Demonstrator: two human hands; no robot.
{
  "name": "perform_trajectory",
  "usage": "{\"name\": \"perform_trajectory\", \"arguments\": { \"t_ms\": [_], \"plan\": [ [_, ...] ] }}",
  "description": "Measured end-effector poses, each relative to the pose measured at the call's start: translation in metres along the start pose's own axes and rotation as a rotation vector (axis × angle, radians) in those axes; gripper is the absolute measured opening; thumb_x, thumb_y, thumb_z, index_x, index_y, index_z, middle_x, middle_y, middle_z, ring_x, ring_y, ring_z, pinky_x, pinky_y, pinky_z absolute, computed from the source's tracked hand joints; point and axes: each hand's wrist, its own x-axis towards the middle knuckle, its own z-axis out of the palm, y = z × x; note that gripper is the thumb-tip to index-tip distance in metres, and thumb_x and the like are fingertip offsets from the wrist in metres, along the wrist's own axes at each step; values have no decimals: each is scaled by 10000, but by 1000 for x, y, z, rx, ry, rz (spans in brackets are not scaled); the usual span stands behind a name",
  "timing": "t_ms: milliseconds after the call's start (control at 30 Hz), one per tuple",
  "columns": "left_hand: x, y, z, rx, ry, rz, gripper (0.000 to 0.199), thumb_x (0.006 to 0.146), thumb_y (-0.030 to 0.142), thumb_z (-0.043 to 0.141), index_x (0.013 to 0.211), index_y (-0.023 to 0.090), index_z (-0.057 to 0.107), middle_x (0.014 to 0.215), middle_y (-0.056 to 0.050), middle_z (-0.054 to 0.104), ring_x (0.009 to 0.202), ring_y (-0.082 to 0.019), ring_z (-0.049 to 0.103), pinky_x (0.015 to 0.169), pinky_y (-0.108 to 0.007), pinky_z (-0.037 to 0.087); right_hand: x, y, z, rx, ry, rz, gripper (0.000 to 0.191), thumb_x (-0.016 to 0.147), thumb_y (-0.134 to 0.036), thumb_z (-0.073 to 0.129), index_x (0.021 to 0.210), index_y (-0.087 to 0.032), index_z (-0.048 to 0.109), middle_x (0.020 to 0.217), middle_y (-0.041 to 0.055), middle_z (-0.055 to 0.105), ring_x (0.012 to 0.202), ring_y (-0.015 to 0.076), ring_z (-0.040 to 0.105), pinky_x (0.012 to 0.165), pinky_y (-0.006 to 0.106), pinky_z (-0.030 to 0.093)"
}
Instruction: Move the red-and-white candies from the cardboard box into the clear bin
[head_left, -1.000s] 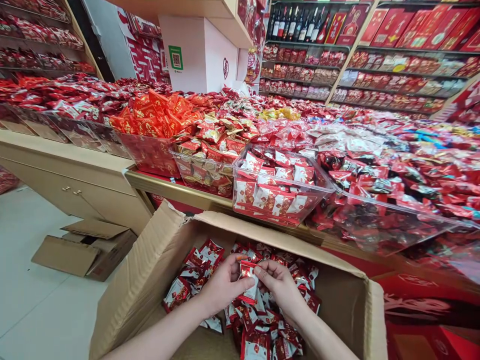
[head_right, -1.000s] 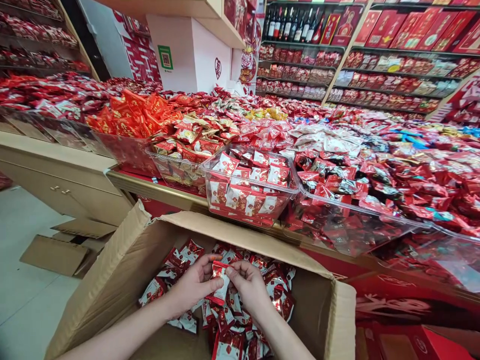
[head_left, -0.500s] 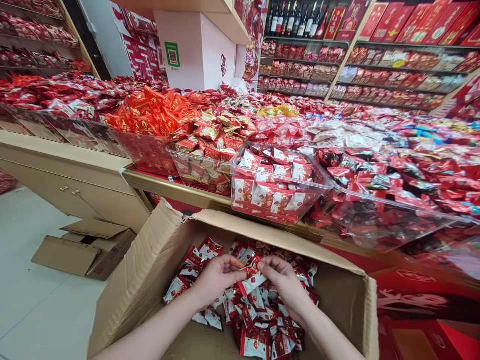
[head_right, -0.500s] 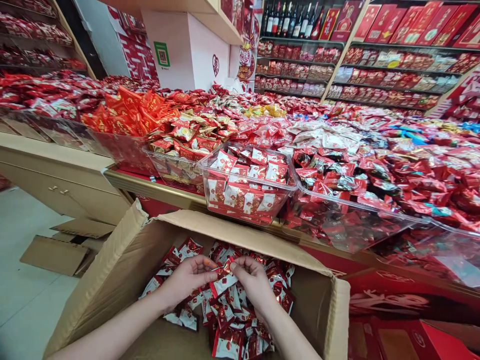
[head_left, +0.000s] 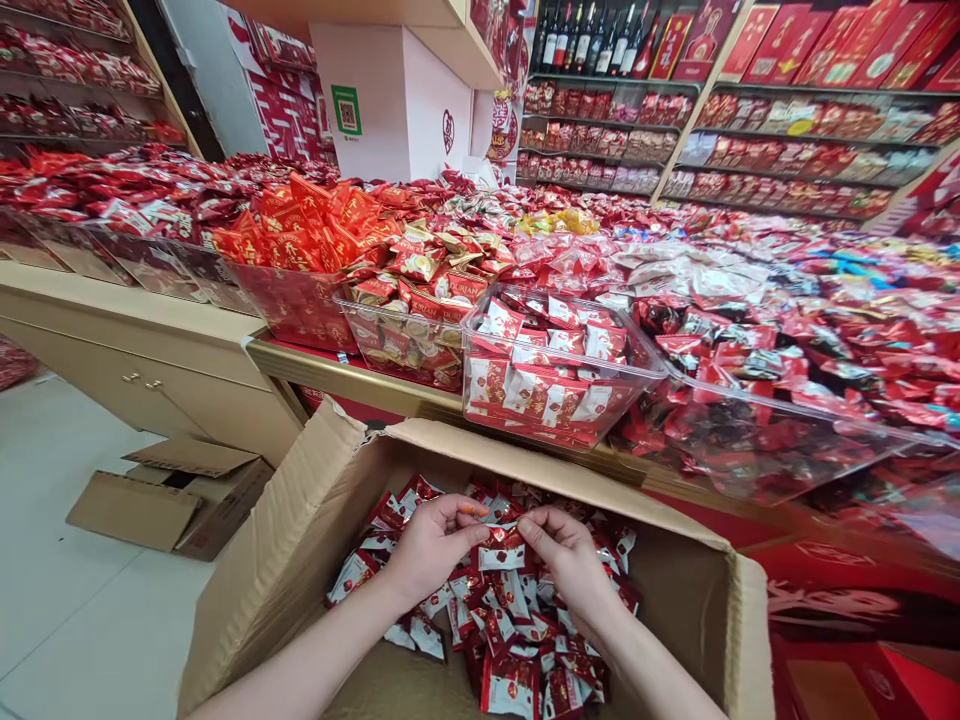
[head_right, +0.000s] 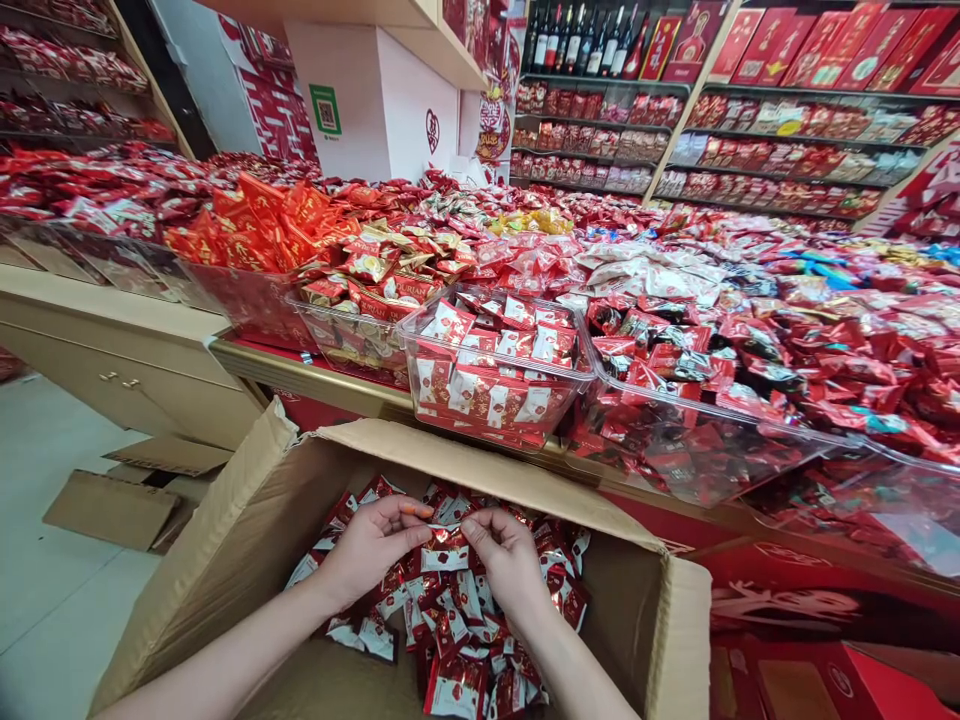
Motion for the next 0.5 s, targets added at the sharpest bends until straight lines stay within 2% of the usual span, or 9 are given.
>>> {"name": "perform_trajectory", "arguments": {
  "t_ms": [200,300,400,500],
  "plan": [
    [5,-4,3,-20,10,9,174,615,241,628,760,153,590,605,24,579,576,-100,515,579,-224,406,1,-1,3,142,93,123,233,622,-374,629,637,-157,546,529,-40,499,455,67,378,436,195,279],
    [4,-9,5,-83,-6,-4,261,635,238,618,879,180,548,676,33,572,652,-99,527,638,-220,413,3,3,3,157,104,146,247,614,-390,634,633,-160,547,512,-50,486,434,56,365,425,185,280],
    [-2,-14,10,-173,-78,-118,358,625,267,634,947,199,494,830,4,585,767,-128,538,653,-239,438,4,10,5,163,85,144,276,602,-416,635,645,-157,550,526,-44,502,437,58,385,425,184,299],
    [-6,-17,13,-229,-83,-236,298,617,307,639,854,178,513,797,-2,596,722,-131,534,593,-241,447,3,19,9,183,21,126,337,547,-422,672,713,-153,554,570,-29,533,482,78,448,439,190,340]
  ]
}}
